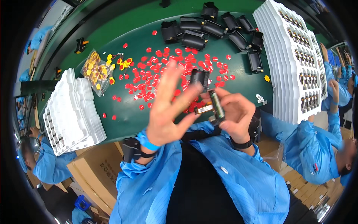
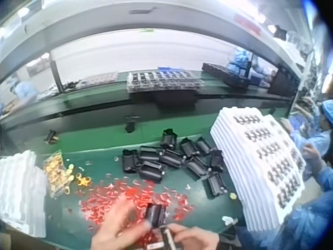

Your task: Assembling electronic components by attaching small yellow stickers to black plastic housings.

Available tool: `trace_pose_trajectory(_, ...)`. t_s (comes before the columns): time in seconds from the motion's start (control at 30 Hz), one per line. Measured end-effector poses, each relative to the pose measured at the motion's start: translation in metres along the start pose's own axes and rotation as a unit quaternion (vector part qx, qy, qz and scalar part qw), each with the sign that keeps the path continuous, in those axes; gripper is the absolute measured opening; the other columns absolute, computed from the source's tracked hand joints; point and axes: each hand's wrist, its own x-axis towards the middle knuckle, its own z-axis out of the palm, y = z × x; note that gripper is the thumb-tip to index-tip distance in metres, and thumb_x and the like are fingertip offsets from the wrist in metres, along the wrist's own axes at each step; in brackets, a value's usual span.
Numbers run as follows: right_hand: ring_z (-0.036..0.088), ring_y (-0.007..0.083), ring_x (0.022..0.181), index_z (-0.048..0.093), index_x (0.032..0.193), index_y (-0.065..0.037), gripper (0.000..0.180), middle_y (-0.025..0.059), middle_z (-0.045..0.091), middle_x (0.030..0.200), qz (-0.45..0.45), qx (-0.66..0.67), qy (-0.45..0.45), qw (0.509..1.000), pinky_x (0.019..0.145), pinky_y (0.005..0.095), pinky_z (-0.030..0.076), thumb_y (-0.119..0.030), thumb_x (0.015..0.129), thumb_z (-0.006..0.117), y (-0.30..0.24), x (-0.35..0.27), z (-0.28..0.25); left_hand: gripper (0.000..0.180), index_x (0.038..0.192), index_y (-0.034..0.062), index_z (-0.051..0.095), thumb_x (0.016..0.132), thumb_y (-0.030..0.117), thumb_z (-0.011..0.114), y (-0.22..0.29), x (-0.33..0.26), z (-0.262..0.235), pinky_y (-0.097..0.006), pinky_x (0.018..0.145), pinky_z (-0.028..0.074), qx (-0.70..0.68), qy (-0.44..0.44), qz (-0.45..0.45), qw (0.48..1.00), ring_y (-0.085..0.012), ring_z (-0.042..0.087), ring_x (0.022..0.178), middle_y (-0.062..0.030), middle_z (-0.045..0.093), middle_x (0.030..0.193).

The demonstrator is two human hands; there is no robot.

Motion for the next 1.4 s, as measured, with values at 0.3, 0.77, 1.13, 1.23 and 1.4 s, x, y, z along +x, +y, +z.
trace_pose_trajectory(0.3,0.063,0.0411,0.117,0.059,0.105,0.008,0.040,0.0310,0.062,0.121,-0.008,0.054,0.003,0.999,0.101,0.0502,0.051,-0.016,0.080,0.079,0.008,0.024,-0.008,0.078,0.132,-0.0017,0.048,0.061,0.002,0.080,-0.038,0.023,0.028,-0.053,0.117,0.030,0.083,-0.113,-0.035,0.989,-0.0455,0.024,0.147,-0.0279,0.036,0.149)
trace_pose_trajectory(0.77,0.059,0.0416,0.122,0.047,0.133,0.015,0.078,0.0303,0.061,0.124,-0.122,-0.084,-0.017,0.989,0.107,0.0525,0.045,-0.011,0.070,0.085,-0.018,0.032,-0.002,0.078,0.132,-0.0023,0.051,0.060,0.004,0.079,0.003,0.007,-0.012,-0.041,0.090,0.052,-0.094,0.009,-0.044,0.995,-0.0410,0.064,0.104,-0.0225,0.062,0.117)
trace_pose_trajectory(1.13,0.063,0.0434,0.117,0.065,0.110,0.013,0.059,0.0312,0.064,0.121,-0.206,-0.389,-0.207,0.874,0.099,0.0484,0.052,-0.010,0.062,0.091,-0.062,0.055,0.019,0.078,0.126,-0.0093,0.055,0.053,0.004,0.078,0.010,0.005,-0.032,-0.046,0.089,0.053,-0.056,0.012,0.075,0.996,-0.0456,0.063,0.106,-0.0259,0.062,0.118)
trace_pose_trajectory(1.23,0.064,0.0441,0.115,0.066,0.107,0.014,0.059,0.0324,0.064,0.119,-0.211,-0.420,-0.238,0.850,0.099,0.0500,0.051,-0.016,0.063,0.091,-0.060,0.058,0.021,0.077,0.126,-0.0100,0.055,0.053,0.003,0.078,0.012,0.005,-0.035,-0.046,0.089,0.054,-0.038,0.015,0.080,0.996,-0.0456,0.064,0.106,-0.0259,0.063,0.118)
trace_pose_trajectory(1.4,0.067,0.0402,0.112,0.067,0.105,0.013,0.061,0.0311,0.066,0.118,-0.158,-0.421,-0.262,0.854,0.099,0.0458,0.051,-0.023,0.063,0.092,-0.046,0.064,0.015,0.077,0.128,-0.0065,0.053,0.056,0.002,0.079,0.013,0.006,-0.037,-0.043,0.089,0.055,-0.135,0.026,0.018,0.990,-0.0403,0.067,0.104,-0.0245,0.063,0.117)
